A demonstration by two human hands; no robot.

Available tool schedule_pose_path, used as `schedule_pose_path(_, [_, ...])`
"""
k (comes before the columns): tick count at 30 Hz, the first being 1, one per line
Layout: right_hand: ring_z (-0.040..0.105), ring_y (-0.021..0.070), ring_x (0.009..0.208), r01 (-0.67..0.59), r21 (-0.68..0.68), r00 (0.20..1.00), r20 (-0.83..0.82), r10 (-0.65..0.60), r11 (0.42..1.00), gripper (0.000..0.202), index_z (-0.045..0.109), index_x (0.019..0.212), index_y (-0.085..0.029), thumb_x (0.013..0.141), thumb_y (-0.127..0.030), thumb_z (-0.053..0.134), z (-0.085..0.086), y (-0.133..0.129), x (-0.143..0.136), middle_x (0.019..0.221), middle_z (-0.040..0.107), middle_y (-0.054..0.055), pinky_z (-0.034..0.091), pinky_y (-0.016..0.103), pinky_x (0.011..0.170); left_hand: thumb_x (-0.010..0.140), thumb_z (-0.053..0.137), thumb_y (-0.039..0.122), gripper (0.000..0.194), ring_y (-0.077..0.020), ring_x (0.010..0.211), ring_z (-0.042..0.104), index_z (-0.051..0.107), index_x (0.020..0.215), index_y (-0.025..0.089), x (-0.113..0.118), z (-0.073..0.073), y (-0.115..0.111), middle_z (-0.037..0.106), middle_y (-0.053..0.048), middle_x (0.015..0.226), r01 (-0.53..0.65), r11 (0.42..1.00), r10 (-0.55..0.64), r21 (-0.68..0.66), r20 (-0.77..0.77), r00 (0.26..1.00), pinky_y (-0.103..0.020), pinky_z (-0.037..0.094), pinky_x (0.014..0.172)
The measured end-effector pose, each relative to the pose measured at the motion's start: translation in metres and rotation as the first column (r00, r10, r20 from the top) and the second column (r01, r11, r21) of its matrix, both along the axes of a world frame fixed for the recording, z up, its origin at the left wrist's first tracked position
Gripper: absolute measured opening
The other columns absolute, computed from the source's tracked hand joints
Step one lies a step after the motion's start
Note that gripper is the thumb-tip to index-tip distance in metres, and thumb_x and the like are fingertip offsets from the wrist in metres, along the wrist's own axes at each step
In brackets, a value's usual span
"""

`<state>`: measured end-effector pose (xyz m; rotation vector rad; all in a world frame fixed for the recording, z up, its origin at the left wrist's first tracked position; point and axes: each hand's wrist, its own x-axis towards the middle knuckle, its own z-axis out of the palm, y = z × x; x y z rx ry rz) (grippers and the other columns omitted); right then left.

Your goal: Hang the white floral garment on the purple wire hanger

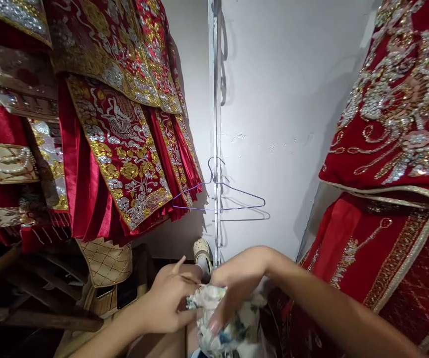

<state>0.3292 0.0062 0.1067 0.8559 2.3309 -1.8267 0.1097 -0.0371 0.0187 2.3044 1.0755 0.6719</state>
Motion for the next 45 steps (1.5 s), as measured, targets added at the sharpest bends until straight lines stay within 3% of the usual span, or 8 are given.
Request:
schedule_pose_path(2, [0.063,0.0131,0.053,-0.127,-0.042,0.989,0.068,0.130,0.991,0.024,0.074,0.068,-0.012,0.069,-0.035,0.080,0.014,0.007,0.006,0.065,0.071,0.002,0.050,0.021,0.050,0.077,0.067,0.034,0.010,-0.0262,0.088,0.065,0.067,0.074,0.024,-0.019,0.000,0.012,0.068,-0.002,0.076,-0.066,0.997,0.071,0.037,-0.133,0.989,-0.061,0.009,0.118])
schedule_pose_path(7, [0.057,0.0122,0.050,0.154,0.281,0.978,-0.182,-0.105,0.947,0.007,0.075,0.068,-0.011,0.065,-0.018,0.076,0.026,0.048,0.024,0.063,0.069,0.002,0.042,0.021,0.048,0.086,0.054,0.035,0.022,-0.0323,0.098,0.064,0.070,0.086,0.020,-0.064,-0.006,0.044,0.071,-0.009,0.083,-0.306,0.945,0.327,0.117,-0.390,0.861,-0.070,0.011,0.111])
schedule_pose_path(14, [0.065,0.0214,0.092,0.719,0.530,0.694,-0.586,-0.418,0.450,0.040,0.073,0.105,-0.020,0.071,-0.010,0.055,-0.023,0.137,0.017,0.105,0.074,0.006,0.049,0.030,0.081,0.072,0.052,0.019,0.014,-0.0205,0.080,0.056,0.054,0.058,0.017,-0.060,-0.006,0.035,0.062,-0.004,0.080,-0.225,0.965,0.239,-0.136,0.101,0.966,-0.033,0.043,0.084])
schedule_pose_path(18, [0.062,0.0256,0.108,0.778,0.444,0.628,-0.573,-0.526,0.445,0.043,0.068,0.116,-0.019,0.075,-0.023,0.055,-0.055,0.172,0.008,0.124,0.068,0.009,0.046,0.037,0.095,0.069,0.064,0.027,0.024,-0.0133,0.065,0.041,0.043,0.062,0.018,-0.042,0.004,0.033,0.042,0.003,0.064,-0.148,0.932,0.273,-0.331,0.372,0.887,-0.024,0.033,0.061])
schedule_pose_path(25, [0.050,0.0170,0.061,0.773,0.480,0.634,-0.581,-0.510,0.414,0.018,0.058,0.059,-0.019,0.067,-0.028,0.045,-0.083,0.187,0.023,0.058,0.055,-0.001,0.037,0.026,0.059,0.073,0.074,0.038,0.039,-0.0135,0.067,0.046,0.049,0.099,0.021,-0.045,-0.001,0.049,0.051,0.005,0.071,-0.332,0.906,0.422,-0.261,0.587,0.691,-0.023,0.037,0.064])
schedule_pose_path(31, [0.029,0.0109,0.053,0.834,0.486,0.542,-0.629,-0.557,0.263,0.020,0.040,0.048,-0.021,0.061,-0.027,0.053,-0.081,0.174,0.053,0.048,0.028,-0.006,0.019,0.026,0.052,0.090,0.053,0.053,0.038,-0.0203,0.075,0.054,0.059,0.077,0.018,-0.055,0.013,0.057,0.060,-0.003,0.074,-0.331,0.943,0.333,0.033,-0.100,0.938,-0.030,0.038,0.068])
schedule_pose_path(39, [0.030,0.0109,0.055,0.856,0.489,0.490,-0.666,-0.562,0.166,0.017,0.036,0.050,-0.021,0.060,-0.026,0.048,-0.082,0.159,0.063,0.050,0.030,-0.005,0.020,0.026,0.053,0.091,0.045,0.026,0.024,-0.0394,0.114,0.057,0.067,0.089,0.017,-0.051,0.039,0.081,0.073,-0.016,0.098,-0.328,0.795,0.603,0.511,-0.601,0.525,-0.063,0.025,0.106])
schedule_pose_path(45, [0.032,0.0102,0.050,0.874,0.424,0.480,-0.672,-0.564,0.238,0.013,0.038,0.051,-0.021,0.059,-0.025,0.047,-0.073,0.137,0.068,0.049,0.035,-0.005,0.021,0.024,0.050,0.097,0.031,0.033,0.037,-0.0310,0.111,0.061,0.062,0.112,0.018,-0.047,0.063,0.103,0.069,-0.014,0.115,-0.397,0.822,0.507,0.408,-0.206,0.837,-0.041,0.045,0.093])
